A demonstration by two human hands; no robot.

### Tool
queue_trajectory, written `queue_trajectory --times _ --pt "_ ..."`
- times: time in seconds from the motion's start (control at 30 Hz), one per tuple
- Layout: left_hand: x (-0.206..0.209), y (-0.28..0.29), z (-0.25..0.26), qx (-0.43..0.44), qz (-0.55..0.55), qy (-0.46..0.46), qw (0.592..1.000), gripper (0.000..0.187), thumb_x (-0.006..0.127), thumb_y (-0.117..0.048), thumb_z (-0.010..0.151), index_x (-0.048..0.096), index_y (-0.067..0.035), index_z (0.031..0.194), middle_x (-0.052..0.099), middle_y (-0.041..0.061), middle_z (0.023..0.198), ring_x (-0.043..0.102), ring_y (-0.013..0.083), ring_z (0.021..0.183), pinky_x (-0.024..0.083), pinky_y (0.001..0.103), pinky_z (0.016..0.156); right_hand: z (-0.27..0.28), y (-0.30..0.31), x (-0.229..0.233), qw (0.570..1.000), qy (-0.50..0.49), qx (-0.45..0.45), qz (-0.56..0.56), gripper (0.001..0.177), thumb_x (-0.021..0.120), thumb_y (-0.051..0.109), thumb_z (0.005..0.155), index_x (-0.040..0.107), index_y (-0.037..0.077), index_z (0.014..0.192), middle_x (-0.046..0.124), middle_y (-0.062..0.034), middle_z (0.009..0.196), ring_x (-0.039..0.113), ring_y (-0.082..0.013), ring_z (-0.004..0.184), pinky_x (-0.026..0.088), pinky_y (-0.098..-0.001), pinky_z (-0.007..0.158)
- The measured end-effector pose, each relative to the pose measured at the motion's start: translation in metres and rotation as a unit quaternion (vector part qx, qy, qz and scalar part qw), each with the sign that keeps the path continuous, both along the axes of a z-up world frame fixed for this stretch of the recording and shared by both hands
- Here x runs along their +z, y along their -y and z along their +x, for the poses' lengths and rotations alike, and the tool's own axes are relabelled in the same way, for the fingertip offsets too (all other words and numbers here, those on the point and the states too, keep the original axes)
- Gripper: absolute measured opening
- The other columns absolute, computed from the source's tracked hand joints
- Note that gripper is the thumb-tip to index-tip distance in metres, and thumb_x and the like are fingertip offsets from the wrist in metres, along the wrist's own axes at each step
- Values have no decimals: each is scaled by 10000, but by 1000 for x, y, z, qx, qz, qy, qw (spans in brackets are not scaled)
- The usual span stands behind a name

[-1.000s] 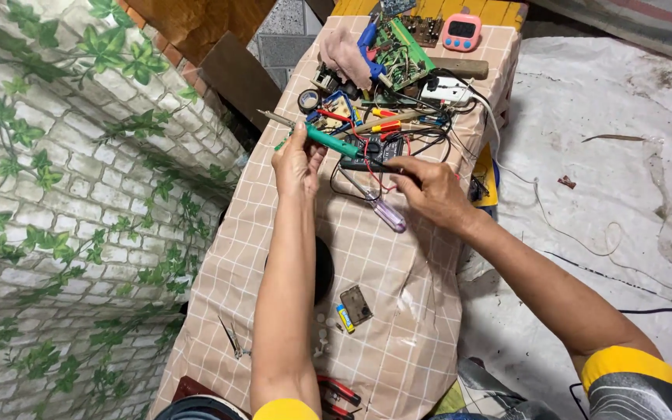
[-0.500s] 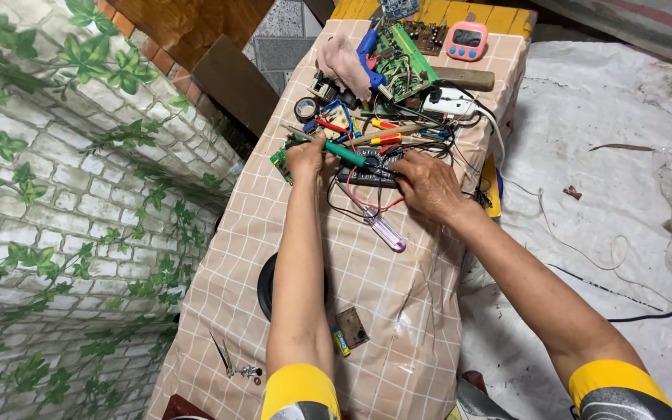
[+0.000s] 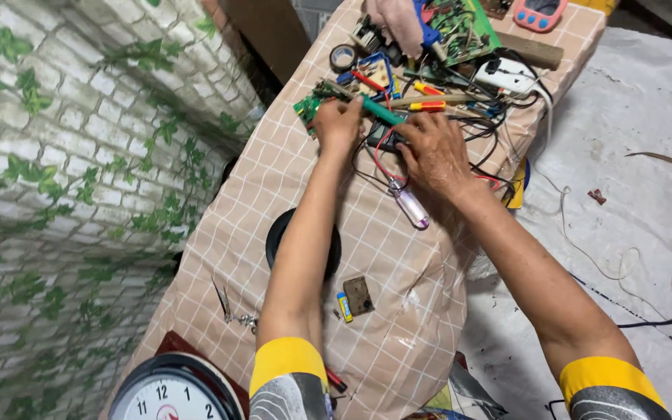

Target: The person uses a soldering iron to work on a small black circular electronic component on a table. They then insert a battery into the component and test it with a small white plastic piece.

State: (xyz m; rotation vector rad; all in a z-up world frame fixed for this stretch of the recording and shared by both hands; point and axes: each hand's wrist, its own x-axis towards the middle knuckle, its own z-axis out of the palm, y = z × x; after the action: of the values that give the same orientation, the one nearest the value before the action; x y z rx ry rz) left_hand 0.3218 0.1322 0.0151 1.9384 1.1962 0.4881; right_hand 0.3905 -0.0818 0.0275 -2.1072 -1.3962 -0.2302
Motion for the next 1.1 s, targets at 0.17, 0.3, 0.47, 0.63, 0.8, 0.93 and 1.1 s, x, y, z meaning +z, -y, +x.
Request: queue_trajectory --times 0.17,0.3,0.47,0.63,0.8,0.93,1.1 --pt "57 12 -90 -22 72 13 997 347 765 -416 839 767 -203 1112 773 95 895 759 297 893 608 416 807 -21 13 5 999 13 14 49 281 771 208 931 733 190 1209 640 -58 1147 579 -298 1136 470 -432 886" --pt "95 42 -189 -72 105 102 987 453 789 -236 879 683 -115 1303 722 203 1132 739 351 983 602 412 828 -59 22 2 994 -15 71 76 231 771 213 924 744 182 1151 670 -55 1158 587 -272 1139 460 -403 904" --pt "106 91 -274 -118 104 -53 986 807 847 -296 788 520 -51 1484 505 285 1458 398 579 1341 336 634 1143 -128 15 13 974 -102 193 57 297 760 181 878 707 153 1168 687 -112 1145 624 -349 1102 488 -469 917" --pt "72 103 -296 -102 115 -141 978 876 864 -313 774 482 -17 1504 394 234 1573 277 561 1421 246 623 1206 -170 7 23 956 -163 243 10 309 730 221 908 676 137 1200 672 -138 1132 624 -388 1077 492 -502 910" --pt "32 98 -304 -115 174 -157 965 832 866 -407 742 570 -62 1439 431 139 1552 284 494 1433 239 556 1215 -195 12 4 969 -131 199 -63 348 745 187 871 676 147 1211 641 -93 1075 619 -338 1018 509 -465 857" --pt "18 94 -308 -102 174 -125 971 786 879 -413 724 602 -136 1406 464 99 1524 309 473 1429 234 565 1214 -208 20 -8 972 -133 179 -74 370 746 212 878 669 168 1238 635 -85 1097 616 -332 1050 512 -461 870" --pt "21 98 -311 -87 211 -114 967 729 904 -394 682 651 -123 1309 508 135 1476 323 463 1440 241 546 1213 -223 34 0 976 -158 147 -33 310 727 182 906 692 169 1213 627 -79 1098 605 -322 1058 507 -445 890"
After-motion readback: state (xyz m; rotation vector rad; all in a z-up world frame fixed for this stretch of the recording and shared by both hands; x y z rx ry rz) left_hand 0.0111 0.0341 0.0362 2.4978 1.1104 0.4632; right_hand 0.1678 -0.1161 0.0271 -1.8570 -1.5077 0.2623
